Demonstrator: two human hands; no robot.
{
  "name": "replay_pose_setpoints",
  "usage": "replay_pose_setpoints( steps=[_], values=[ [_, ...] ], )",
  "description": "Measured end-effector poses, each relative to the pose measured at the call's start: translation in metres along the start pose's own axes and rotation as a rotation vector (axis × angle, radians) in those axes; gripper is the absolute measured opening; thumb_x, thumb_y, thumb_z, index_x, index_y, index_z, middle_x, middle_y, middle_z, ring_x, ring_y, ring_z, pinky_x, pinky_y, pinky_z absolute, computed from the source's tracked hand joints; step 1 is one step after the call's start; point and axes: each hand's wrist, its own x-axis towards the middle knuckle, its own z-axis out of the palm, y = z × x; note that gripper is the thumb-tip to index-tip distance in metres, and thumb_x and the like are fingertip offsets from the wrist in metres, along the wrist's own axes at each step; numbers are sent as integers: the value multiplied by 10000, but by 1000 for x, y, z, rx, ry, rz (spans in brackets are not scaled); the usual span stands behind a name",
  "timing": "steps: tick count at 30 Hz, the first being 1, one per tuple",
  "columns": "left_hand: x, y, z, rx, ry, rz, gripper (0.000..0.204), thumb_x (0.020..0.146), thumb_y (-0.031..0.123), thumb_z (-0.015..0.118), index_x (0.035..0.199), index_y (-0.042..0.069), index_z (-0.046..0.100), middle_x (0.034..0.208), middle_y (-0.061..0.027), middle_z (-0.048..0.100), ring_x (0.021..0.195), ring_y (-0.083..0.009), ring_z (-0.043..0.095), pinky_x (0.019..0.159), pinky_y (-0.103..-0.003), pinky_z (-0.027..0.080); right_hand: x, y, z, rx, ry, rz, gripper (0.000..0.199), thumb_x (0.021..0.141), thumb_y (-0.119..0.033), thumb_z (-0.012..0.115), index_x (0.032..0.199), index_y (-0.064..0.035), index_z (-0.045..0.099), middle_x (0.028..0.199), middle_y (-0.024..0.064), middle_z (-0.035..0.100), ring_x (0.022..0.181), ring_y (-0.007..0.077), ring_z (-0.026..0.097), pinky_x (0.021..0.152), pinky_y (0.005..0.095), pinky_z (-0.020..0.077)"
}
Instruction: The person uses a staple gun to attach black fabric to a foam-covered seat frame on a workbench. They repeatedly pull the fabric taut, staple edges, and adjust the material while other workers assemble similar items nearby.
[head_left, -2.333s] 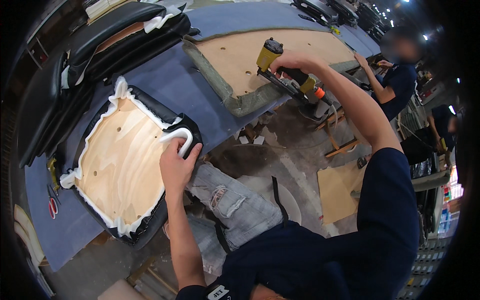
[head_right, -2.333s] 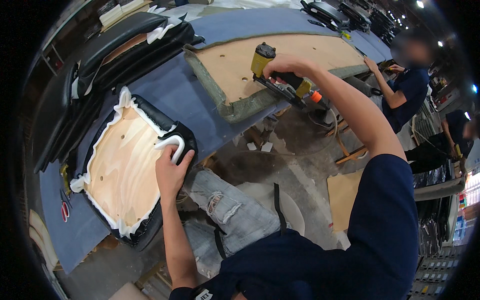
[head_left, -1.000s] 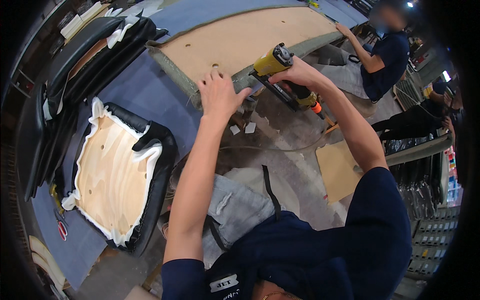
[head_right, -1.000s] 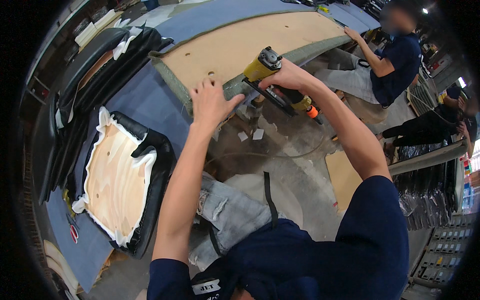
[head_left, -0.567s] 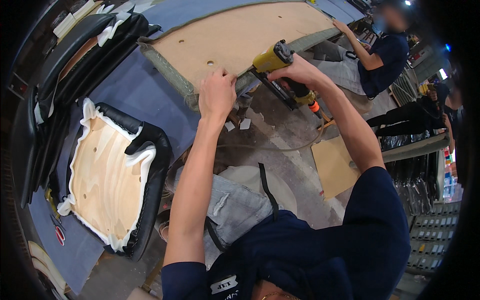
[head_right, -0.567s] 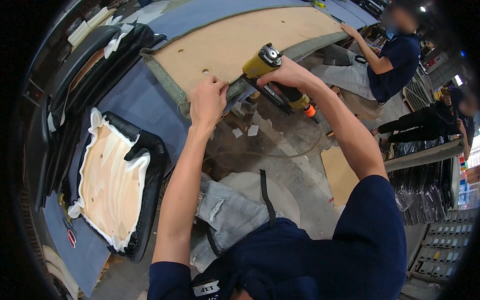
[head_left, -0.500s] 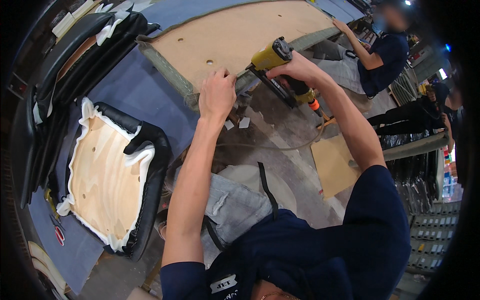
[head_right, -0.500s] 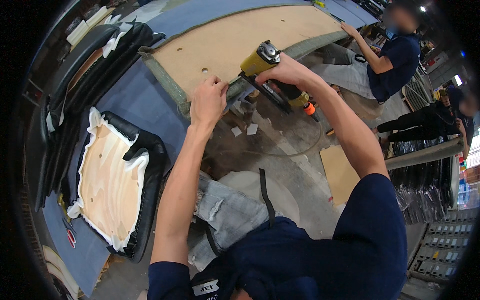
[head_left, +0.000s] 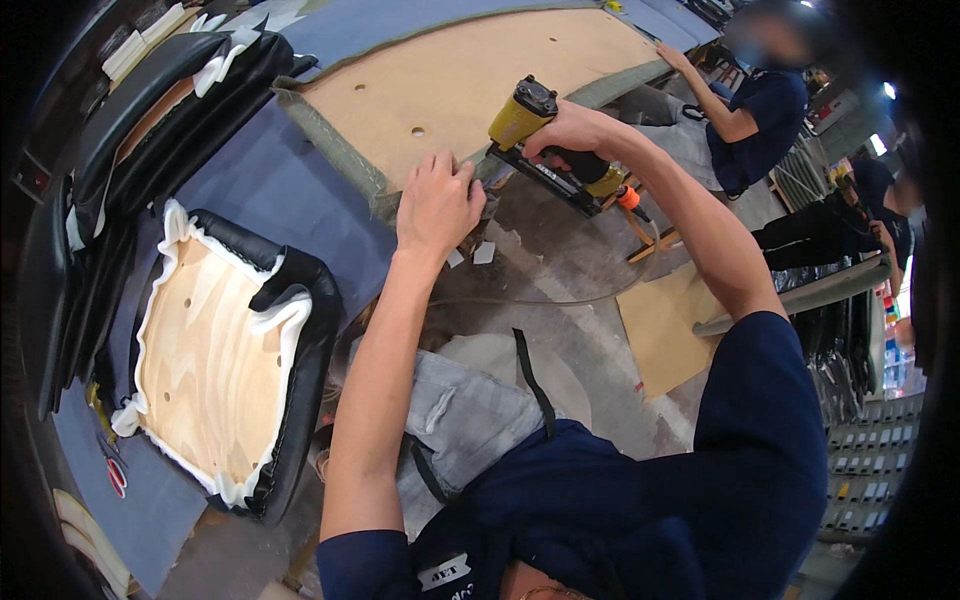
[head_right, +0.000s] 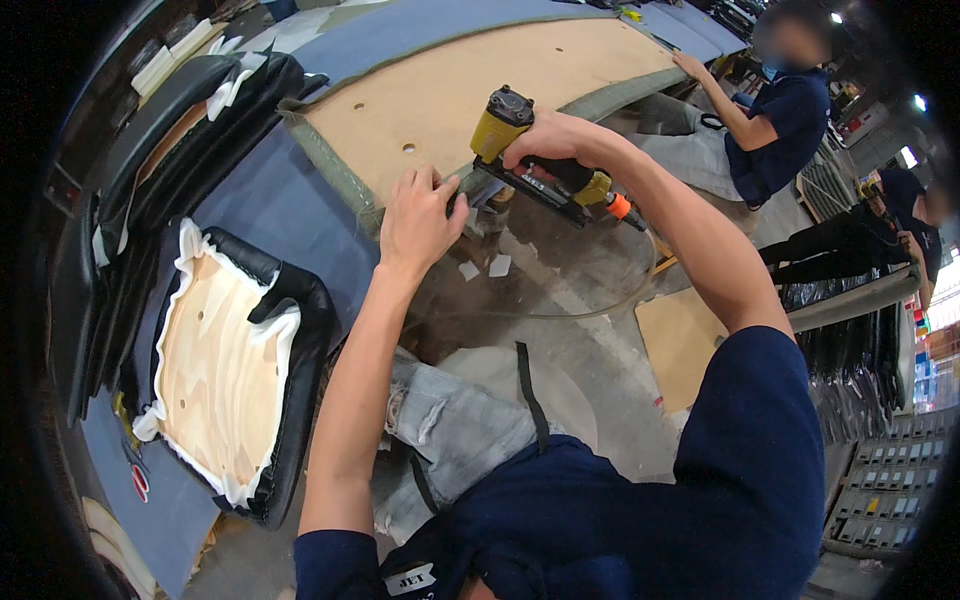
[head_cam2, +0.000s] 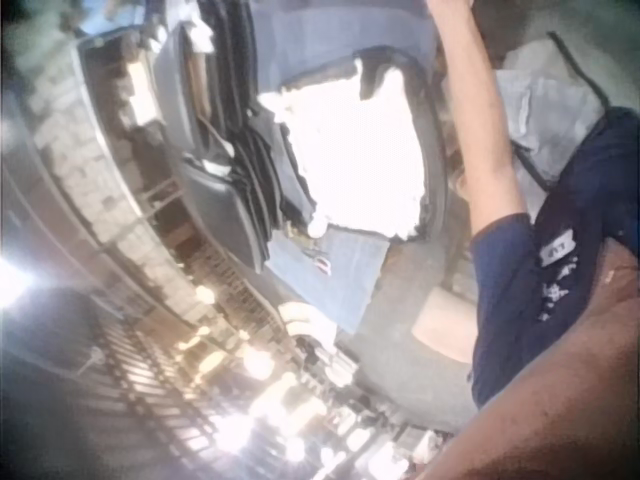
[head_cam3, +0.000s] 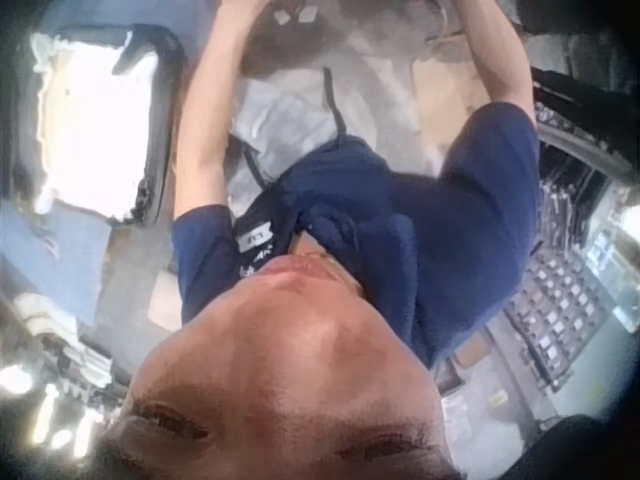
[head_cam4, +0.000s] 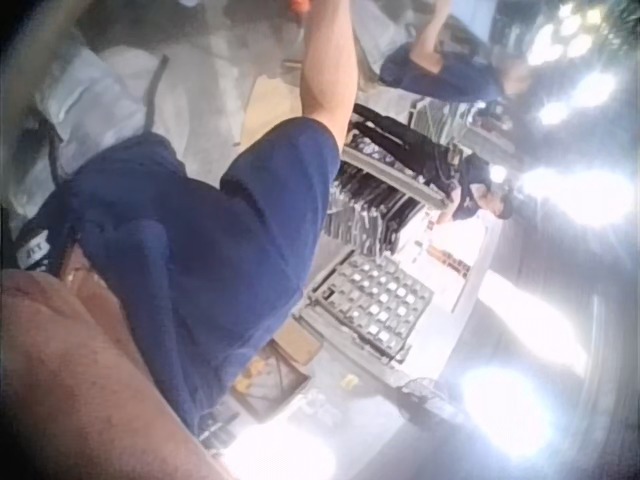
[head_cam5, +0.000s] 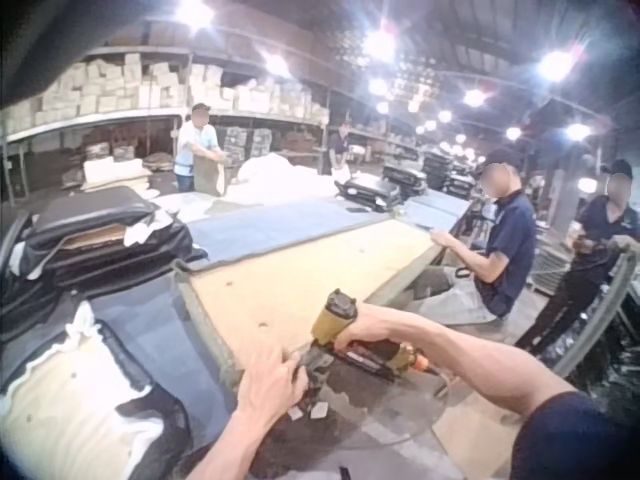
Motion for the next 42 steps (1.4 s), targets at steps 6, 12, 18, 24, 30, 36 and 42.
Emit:
replay_pose_setpoints(
  steps=[6, 12, 18, 24, 30, 36, 42],
  values=[
    [19, 10, 0, -14, -89, -95, 476, 885, 301, 707, 1257, 5, 672, 1382, -210, 575, 1274, -379, 541, 1103, -454, 423, -22, 33, -55, 120, 147, -102, 198, 784, -87, 764, 954, -13, 693, 775, 42, 697, 549, 105, 585, 493, 262, 472],
    [73, 46, 84, -283, -106, -95, 713, 891, 369, 702, 1411, -86, 524, 1473, -292, 513, 1387, -422, 476, 1192, -479, 353, -28, 43, -101, 133, 327, -78, 215, 808, -78, 763, 995, -8, 684, 784, 64, 699, 557, 116, 598, 477, 264, 472],
    [73, 65, 86, -216, -209, -25, 747, 858, 352, 730, 1435, -68, 511, 1511, -239, 512, 1426, -344, 466, 1201, -441, 358, -6, 78, -131, 41, 303, -20, 150, 793, -88, 753, 905, -12, 688, 763, 59, 696, 551, 120, 592, 474, 280, 463],
    [65, 59, 76, -109, -207, 112, 676, 834, 281, 742, 1385, -60, 548, 1526, -255, 483, 1427, -372, 459, 1211, -442, 355, 23, 73, -119, 14, 229, -10, 143, 775, -112, 740, 854, -7, 683, 723, 53, 679, 530, 120, 584, 479, 282, 470],
    [62, 57, 77, -96, -192, 181, 549, 820, 262, 740, 1270, -36, 640, 1514, -290, 475, 1424, -393, 458, 1209, -444, 360, 38, 89, -118, 50, 137, 71, 135, 764, -104, 731, 847, -6, 688, 711, 57, 673, 513, 123, 577, 448, 283, 470],
    [60, 49, 79, -187, -141, 185, 378, 825, 265, 738, 1089, -6, 745, 1485, -286, 512, 1412, -395, 473, 1198, -439, 376, 21, 62, -111, 25, 184, -2, 154, 742, -97, 732, 869, -23, 688, 735, 36, 681, 526, 97, 571, 482, 259, 461],
    [59, 47, 72, -309, -173, 89, 339, 874, 240, 709, 1124, 14, 747, 1429, -225, 593, 1366, -370, 535, 1162, -434, 421, 29, 48, -88, 14, 83, 18, 144, 759, -90, 722, 874, -16, 677, 715, 29, 660, 525, 109, 570, 488, 261, 455]
  ],
)
